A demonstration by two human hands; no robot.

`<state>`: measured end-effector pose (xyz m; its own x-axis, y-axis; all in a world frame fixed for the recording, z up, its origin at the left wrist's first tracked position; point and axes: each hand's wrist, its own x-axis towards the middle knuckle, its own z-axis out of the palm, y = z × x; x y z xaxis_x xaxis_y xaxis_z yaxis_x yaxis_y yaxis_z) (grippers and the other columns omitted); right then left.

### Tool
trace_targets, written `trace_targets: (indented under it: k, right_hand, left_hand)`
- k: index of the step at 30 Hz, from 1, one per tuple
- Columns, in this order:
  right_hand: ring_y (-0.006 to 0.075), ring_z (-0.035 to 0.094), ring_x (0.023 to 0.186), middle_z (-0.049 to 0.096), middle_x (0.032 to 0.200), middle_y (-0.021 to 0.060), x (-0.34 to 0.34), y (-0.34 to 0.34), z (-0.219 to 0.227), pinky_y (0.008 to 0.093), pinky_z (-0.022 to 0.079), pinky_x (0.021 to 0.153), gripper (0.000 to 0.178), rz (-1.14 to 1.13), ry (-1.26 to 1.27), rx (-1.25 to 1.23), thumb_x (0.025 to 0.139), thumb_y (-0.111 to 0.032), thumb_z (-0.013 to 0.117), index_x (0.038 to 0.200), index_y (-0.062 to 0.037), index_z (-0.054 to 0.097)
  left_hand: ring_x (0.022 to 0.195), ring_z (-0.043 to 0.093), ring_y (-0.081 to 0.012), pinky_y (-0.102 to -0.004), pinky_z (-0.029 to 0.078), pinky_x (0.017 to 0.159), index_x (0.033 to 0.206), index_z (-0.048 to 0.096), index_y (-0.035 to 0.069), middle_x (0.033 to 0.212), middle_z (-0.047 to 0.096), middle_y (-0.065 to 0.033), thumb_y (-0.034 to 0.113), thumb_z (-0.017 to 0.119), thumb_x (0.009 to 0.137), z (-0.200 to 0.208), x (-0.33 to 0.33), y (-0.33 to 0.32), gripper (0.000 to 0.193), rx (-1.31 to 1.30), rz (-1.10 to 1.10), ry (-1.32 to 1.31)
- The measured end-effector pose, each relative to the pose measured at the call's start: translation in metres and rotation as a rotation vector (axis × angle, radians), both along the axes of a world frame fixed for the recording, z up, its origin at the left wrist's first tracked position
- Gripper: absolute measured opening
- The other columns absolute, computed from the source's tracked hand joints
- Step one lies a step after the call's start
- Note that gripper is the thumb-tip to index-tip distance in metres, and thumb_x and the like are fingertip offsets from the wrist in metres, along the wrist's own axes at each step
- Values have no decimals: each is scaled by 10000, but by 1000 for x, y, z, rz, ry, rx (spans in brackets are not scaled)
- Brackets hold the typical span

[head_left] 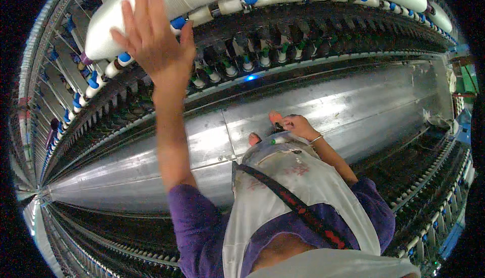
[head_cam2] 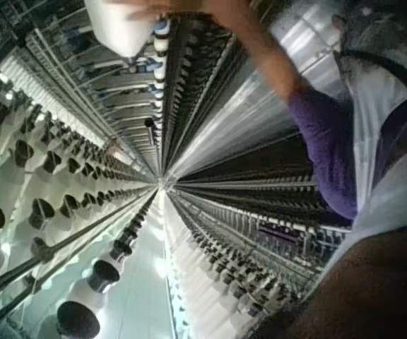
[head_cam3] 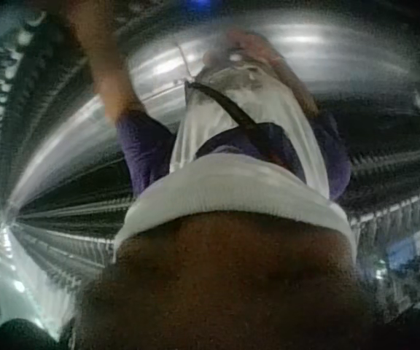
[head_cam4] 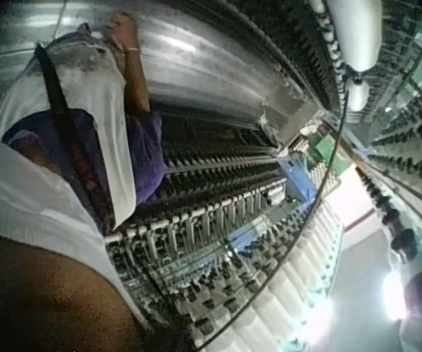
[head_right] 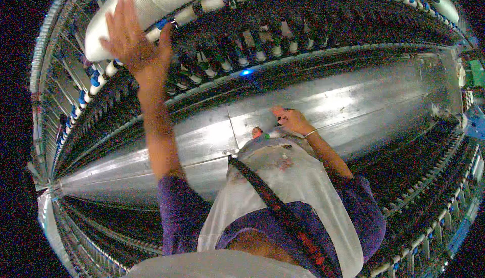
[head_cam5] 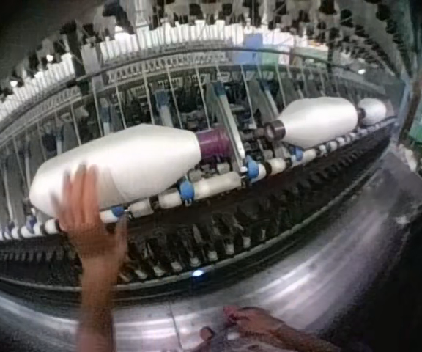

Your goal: The person repairs a textile machine by removing broken thread spools, cleaning the bobbin area, and rethreading the yarn. They use a small tool to guide the thread through the machine's components.

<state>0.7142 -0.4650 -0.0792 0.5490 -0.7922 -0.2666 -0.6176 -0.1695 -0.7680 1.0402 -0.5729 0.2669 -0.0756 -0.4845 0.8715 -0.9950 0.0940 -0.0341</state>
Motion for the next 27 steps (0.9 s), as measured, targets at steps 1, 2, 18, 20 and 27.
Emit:
trace_targets:
  k: [1,2,18,20,27]
  right_hand:
    - [252,664,798,681,903,116,0,-5,-3,344,513,700,300,-11,-1,-23,763,-161,691,1052,-95,651]
    - [258,663,795,683,890,114,4,-11,-7,346,514,704,291,-1,96,4,773,-169,681,1055,-102,653]
    - [256,641,796,653,895,113,53,-133,143,358,497,690,183,-76,-207,-479,843,-154,633,1011,-95,676]
    - [266,628,766,644,876,110,65,-161,205,369,495,664,149,-165,-383,-814,851,-117,620,984,-104,687]
    - [253,488,774,528,731,89,169,-259,343,407,439,785,169,219,257,-1637,796,-105,584,638,-42,585]
  left_hand:
    - [1279,385,-307,-528,246,1066,1355,416,182,1355,449,-69,268,764,612,15,7,-11,825,60,14,-127]
    - [1280,387,-311,-527,264,1055,1370,390,183,1367,448,-74,318,778,615,26,10,-20,860,48,17,-198]
    - [1163,488,-305,-426,374,994,1330,437,158,1267,523,-108,206,773,566,65,136,-21,837,62,81,-336]
    - [1174,480,-299,-426,363,1003,1331,435,155,1270,518,-107,198,777,573,57,140,-9,833,51,112,-278]
    - [1169,477,-312,-426,359,990,1292,465,103,1247,526,-109,152,792,549,43,138,4,813,82,99,-288]
